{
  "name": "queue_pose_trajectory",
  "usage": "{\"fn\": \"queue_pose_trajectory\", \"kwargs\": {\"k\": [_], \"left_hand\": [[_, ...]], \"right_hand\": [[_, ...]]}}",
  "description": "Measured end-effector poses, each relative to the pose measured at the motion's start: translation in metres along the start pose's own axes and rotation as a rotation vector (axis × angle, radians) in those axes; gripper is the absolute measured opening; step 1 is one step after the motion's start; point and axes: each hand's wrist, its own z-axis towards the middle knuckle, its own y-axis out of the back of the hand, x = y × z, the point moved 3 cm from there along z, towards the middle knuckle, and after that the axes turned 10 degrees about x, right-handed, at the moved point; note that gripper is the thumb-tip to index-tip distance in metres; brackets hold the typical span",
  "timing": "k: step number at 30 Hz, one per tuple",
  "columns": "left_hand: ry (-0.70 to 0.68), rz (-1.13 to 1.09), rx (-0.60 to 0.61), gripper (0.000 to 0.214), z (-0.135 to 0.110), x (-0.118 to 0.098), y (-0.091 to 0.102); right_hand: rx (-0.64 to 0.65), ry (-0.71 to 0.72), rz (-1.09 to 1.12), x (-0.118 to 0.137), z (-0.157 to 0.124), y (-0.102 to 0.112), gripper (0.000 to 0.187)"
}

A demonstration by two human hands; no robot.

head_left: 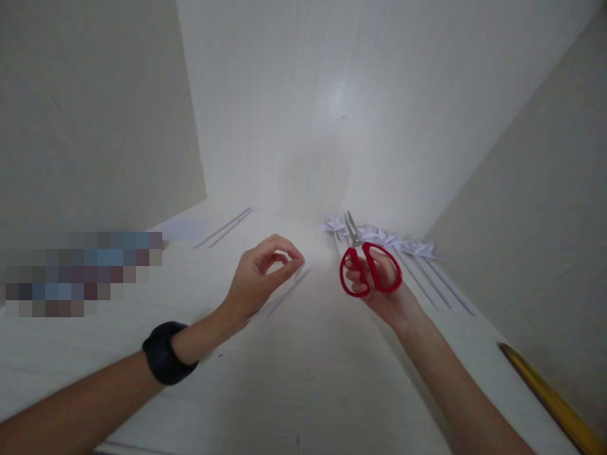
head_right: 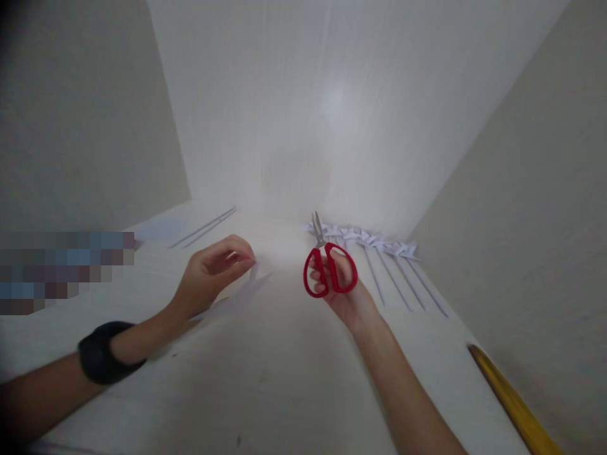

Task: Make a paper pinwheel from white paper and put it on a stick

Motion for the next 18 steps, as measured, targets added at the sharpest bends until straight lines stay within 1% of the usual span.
{"fn": "queue_pose_trajectory", "kwargs": {"k": [2,4,6,8,9,11,14,16,18], "left_hand": [[0.041,0.008,-0.018,0.007,0.0,0.002,0.0],[0.069,0.0,-0.039,0.008,0.0,0.003,0.0],[0.09,-0.019,-0.057,0.009,0.0,0.004,0.001],[0.12,-0.036,-0.067,0.01,-0.001,0.005,0.0],[0.135,-0.04,-0.067,0.011,-0.002,0.005,0.0],[0.142,-0.05,-0.054,0.011,-0.004,0.004,-0.002],[0.107,-0.068,-0.014,0.008,-0.006,0.001,-0.005],[0.082,-0.074,0.01,0.007,-0.006,0.0,-0.006],[0.063,-0.07,0.02,0.007,-0.006,-0.002,-0.007]], "right_hand": [[0.073,-0.039,0.141,-0.009,0.007,-0.012,0.029],[0.144,-0.051,0.16,-0.018,0.008,-0.02,0.029],[0.209,-0.047,0.097,-0.026,0.007,-0.024,0.028],[0.242,-0.011,-0.031,-0.03,0.004,-0.025,0.026],[0.235,0.016,-0.113,-0.031,0.003,-0.025,0.025],[0.173,0.074,-0.292,-0.031,0.002,-0.024,0.024],[0.066,0.139,-0.535,-0.031,0.002,-0.025,0.036],[0.051,0.167,-0.653,-0.032,0.0,-0.028,0.041],[0.054,0.2,-0.744,-0.034,-0.002,-0.03,0.041]]}}
